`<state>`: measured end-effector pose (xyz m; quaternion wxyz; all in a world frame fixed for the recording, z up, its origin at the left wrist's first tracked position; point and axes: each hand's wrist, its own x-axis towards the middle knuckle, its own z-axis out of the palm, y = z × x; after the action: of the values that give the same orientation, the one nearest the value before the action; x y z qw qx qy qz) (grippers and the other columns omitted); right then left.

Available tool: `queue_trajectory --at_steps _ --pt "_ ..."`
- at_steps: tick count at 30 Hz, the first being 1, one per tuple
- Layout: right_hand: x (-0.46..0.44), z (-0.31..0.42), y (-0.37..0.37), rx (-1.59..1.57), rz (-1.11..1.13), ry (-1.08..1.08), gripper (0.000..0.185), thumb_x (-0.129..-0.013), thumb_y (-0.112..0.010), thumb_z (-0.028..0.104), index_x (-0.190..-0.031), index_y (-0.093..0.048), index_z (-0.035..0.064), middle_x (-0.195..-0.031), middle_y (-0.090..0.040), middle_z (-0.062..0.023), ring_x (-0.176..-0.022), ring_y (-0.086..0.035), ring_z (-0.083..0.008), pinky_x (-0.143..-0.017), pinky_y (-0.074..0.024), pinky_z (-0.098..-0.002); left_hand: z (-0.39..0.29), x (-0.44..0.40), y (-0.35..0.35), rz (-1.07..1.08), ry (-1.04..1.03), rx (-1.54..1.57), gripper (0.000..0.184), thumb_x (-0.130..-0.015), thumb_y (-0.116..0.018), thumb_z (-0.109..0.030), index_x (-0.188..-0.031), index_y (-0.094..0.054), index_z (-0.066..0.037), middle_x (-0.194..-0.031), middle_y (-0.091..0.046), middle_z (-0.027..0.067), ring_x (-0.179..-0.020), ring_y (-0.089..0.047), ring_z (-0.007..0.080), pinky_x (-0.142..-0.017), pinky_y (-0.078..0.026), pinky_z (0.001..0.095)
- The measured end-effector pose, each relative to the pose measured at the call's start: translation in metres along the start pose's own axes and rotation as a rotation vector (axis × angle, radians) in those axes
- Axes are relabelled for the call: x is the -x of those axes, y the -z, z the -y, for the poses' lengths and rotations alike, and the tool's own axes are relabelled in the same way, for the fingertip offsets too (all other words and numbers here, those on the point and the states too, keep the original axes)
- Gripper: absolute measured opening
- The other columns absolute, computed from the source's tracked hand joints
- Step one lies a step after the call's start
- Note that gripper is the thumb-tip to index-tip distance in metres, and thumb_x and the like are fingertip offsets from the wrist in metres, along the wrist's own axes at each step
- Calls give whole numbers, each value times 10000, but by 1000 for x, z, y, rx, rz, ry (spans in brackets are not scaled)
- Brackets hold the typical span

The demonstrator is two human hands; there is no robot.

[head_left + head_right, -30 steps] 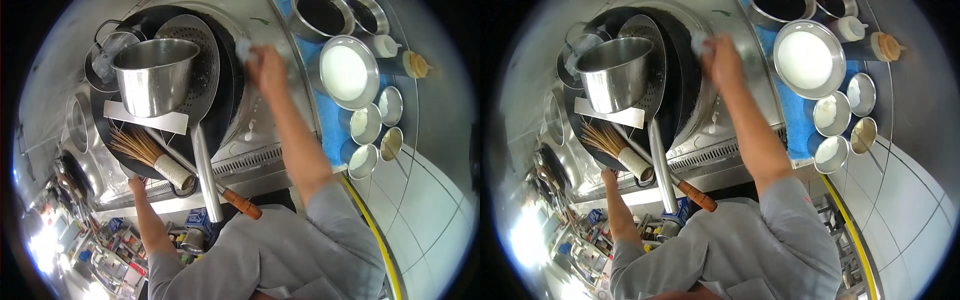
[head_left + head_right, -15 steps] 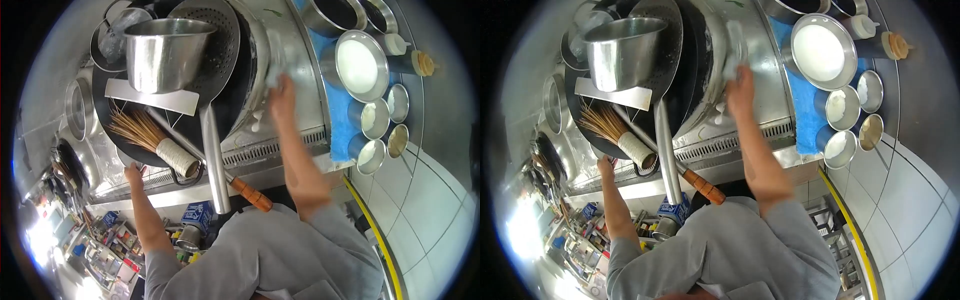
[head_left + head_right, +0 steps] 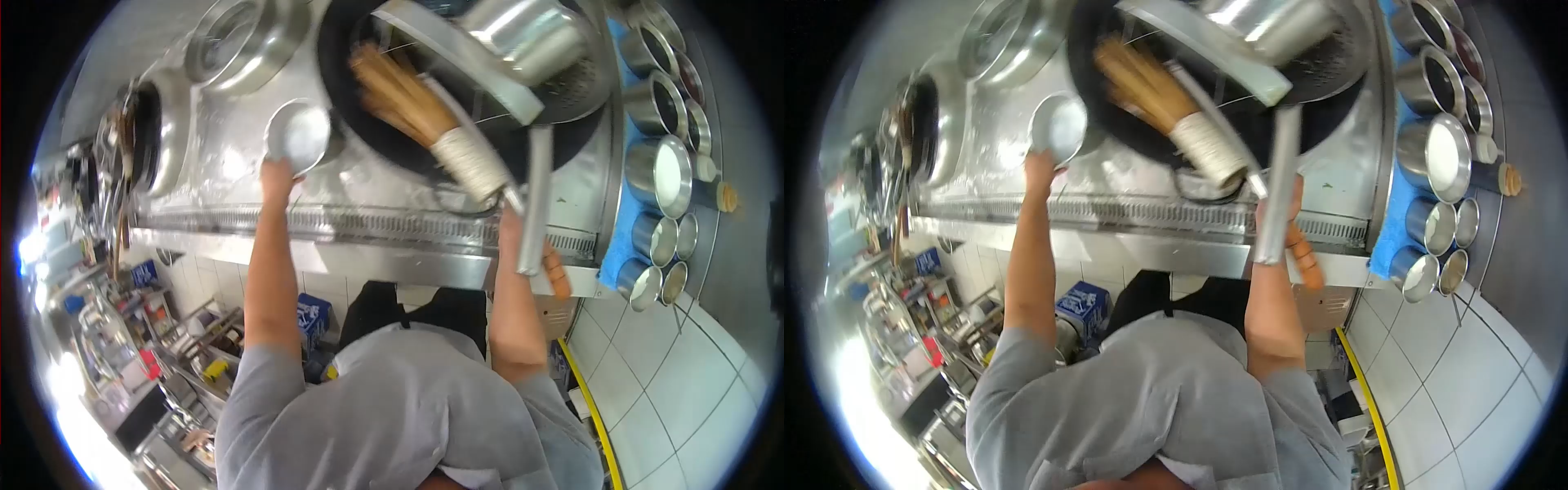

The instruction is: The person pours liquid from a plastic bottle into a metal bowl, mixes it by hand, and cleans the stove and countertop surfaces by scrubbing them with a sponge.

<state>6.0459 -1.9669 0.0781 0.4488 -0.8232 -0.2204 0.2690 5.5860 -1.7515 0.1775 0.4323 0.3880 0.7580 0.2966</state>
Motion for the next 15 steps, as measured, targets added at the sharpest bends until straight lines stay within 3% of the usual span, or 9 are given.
queue_trajectory --at_steps 1,2,3,4,5,9,12,15 --pt "29 33 -1 107 34 52 249 -936 -650 90 -1165 -628 -7 -994 -677 -128 -887 -623 -240 -815 -503 -366 20 -14 5 -9 -58 50 458 -915 -557 -130 -1266 -485 155 -1136 -640 284 -943 -722 383 -613 -678 440" --pt "59 72 -3 213 62 108 265 -920 -667 97 -1164 -649 -5 -1042 -704 -157 -936 -638 -265 -851 -507 -386 10 -11 8 27 -66 10 447 -913 -558 -130 -1252 -514 160 -1113 -667 293 -884 -747 373 -614 -672 427" --pt "79 94 -5 163 203 15 248 -891 -641 54 -1130 -640 -12 -984 -690 -155 -917 -645 -254 -851 -507 -375 0 -13 10 14 -40 -144 436 -902 -575 -141 -1211 -543 165 -1067 -693 299 -784 -763 362 -630 -669 405" --pt "98 80 -18 147 226 92 270 -850 -667 61 -1113 -647 3 -994 -690 -166 -922 -655 -303 -862 -515 -387 5 -18 10 -46 -119 -174 444 -887 -589 -148 -1194 -551 171 -995 -709 303 -701 -761 346 -631 -650 405" --pt "109 65 -35 132 257 170 294 -808 -692 68 -1095 -655 19 -1003 -690 -178 -927 -665 -352 -873 -523 -400 5 -21 17 -18 -143 -205 422 -872 -600 -162 -1153 -581 151 -973 -711 322 -717 -765 344 -637 -629 430" --pt "210 212 -97 67 307 681 309 -776 -690 -11 -1078 -656 46 -1056 -641 -163 -977 -645 -347 -867 -520 -398 12 -29 46 3 -302 -278 277 -839 -652 -199 -891 -651 73 -817 -699 271 -785 -726 404 -764 -577 489" --pt "213 283 -189 161 314 969 318 -792 -671 -23 -1095 -674 75 -1122 -618 -169 -1070 -638 -354 -881 -528 -439 32 -41 54 125 -261 -44 197 -837 -666 -125 -808 -597 57 -696 -617 153 -635 -664 256 -583 -594 424" --pt "205 286 -273 512 549 960 339 -806 -689 16 -1135 -694 99 -1218 -605 -185 -1173 -602 -374 -951 -537 -474 -1 -2 93 133 -164 9 189 -836 -669 -115 -769 -564 28 -646 -549 107 -593 -565 210 -591 -547 411"
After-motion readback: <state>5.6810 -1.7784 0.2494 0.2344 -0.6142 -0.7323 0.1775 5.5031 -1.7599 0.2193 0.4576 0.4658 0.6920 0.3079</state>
